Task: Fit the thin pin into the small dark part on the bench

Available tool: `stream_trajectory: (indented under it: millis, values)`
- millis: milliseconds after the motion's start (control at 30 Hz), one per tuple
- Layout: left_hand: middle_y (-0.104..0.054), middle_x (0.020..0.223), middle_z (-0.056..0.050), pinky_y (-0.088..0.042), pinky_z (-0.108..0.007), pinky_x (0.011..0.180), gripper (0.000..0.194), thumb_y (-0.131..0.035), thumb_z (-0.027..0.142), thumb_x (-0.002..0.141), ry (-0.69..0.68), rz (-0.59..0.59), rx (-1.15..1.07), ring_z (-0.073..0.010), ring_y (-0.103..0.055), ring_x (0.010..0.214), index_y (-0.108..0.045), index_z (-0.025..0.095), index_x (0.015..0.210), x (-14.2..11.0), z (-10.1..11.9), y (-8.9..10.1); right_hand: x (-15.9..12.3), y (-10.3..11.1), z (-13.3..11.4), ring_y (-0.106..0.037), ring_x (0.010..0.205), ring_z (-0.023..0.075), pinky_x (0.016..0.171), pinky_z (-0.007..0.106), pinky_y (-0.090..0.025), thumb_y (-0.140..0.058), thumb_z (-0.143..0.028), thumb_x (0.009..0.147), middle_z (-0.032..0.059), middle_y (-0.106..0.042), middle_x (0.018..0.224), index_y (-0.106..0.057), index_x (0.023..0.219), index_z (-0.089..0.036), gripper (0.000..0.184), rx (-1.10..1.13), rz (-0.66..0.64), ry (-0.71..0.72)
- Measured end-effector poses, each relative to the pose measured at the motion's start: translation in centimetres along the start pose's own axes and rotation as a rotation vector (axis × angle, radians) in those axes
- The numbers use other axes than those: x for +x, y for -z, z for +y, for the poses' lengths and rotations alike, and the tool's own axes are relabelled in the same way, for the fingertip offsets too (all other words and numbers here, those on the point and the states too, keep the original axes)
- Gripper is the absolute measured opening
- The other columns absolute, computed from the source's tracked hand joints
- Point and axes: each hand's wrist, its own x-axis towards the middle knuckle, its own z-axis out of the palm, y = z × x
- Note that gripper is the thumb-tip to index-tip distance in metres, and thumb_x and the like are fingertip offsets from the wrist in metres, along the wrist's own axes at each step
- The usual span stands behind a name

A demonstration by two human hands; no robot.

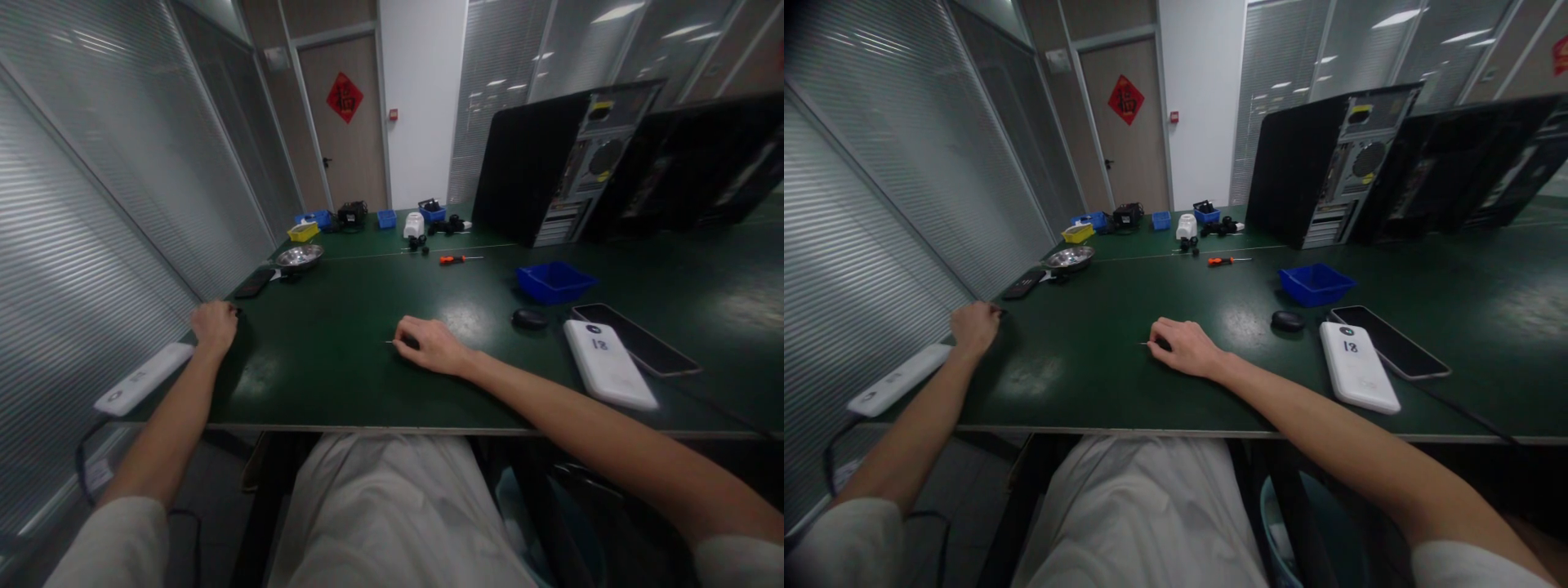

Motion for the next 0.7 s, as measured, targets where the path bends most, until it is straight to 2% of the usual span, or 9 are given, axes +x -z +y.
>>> stream_trajectory:
  millis: [67,167,333,433,533,700]
  values:
    - [-0.071,0.112,-0.018,-0.044,-0.044,0.094,0.033,-0.054,0.03,0.095,-0.138,0.004,-0.124,-0.0351,-0.062,0.106,-0.079,0.014,0.11,-0.3,2.2,0.5,0.0,0.0,0.1,-0.059,0.077,0.0139,0.067,0.026,-0.038,-0.057,-0.029,0.098,0.0026,-0.066,0.097,-0.062,0.098,-0.021,0.01,-0.005,0.002,-0.013]
    - [-0.071,0.115,-0.011,-0.045,-0.04,0.097,0.029,-0.056,0.034,0.095,-0.432,-0.039,-0.377,-0.03,-0.062,0.107,-0.08,0.021,0.106,-2.1,7.4,1.9,0.0,-0.1,0.3,-0.058,0.076,0.0138,0.067,0.026,-0.038,-0.057,-0.029,0.097,0.0025,-0.065,0.097,-0.062,0.097,-0.02,0.01,-0.019,0.003,-0.04]
    - [-0.072,0.108,-0.008,-0.049,-0.038,0.091,0.025,-0.06,0.04,0.096,-0.832,-0.192,-0.742,-0.0243,-0.064,0.099,-0.078,0.026,0.107,-8.4,17.3,5.5,0.0,-0.1,0.4,-0.058,0.076,0.0139,0.066,0.026,-0.036,-0.057,-0.029,0.097,0.0027,-0.065,0.097,-0.061,0.097,-0.02,0.01,-0.057,-0.006,-0.088]
    - [-0.072,0.102,-0.008,-0.047,-0.04,0.093,0.021,-0.062,0.038,0.097,-1.043,-0.254,-0.78,-0.023,-0.064,0.098,-0.079,0.026,0.102,-11.5,21.4,7.0,0.1,-0.2,0.4,-0.058,0.077,0.0146,0.066,0.026,-0.034,-0.057,-0.031,0.098,0.0025,-0.065,0.095,-0.061,0.097,-0.021,0.012,-0.113,-0.006,-0.144]
    - [-0.07,0.097,-0.007,-0.047,-0.037,0.091,0.017,-0.065,0.031,0.096,-1.141,-0.254,-0.788,-0.0211,-0.063,0.094,-0.079,0.022,0.097,-12.8,23.1,7.0,0.1,-0.3,0.6,-0.058,0.078,0.0152,0.065,0.027,-0.033,-0.057,-0.033,0.098,0.0027,-0.065,0.094,-0.061,0.097,-0.021,0.013,-0.155,-0.01,-0.203]
    - [-0.068,0.099,-0.007,-0.048,-0.033,0.09,0.015,-0.065,0.025,0.096,-1.136,-0.243,-0.924,-0.0193,-0.063,0.096,-0.078,0.019,0.1,-12.9,22.9,5.5,0.2,-0.2,0.7,-0.058,0.077,0.0153,0.063,0.027,-0.031,-0.057,-0.033,0.097,0.0031,-0.065,0.095,-0.061,0.097,-0.021,0.013,-0.15,-0.03,-0.238]
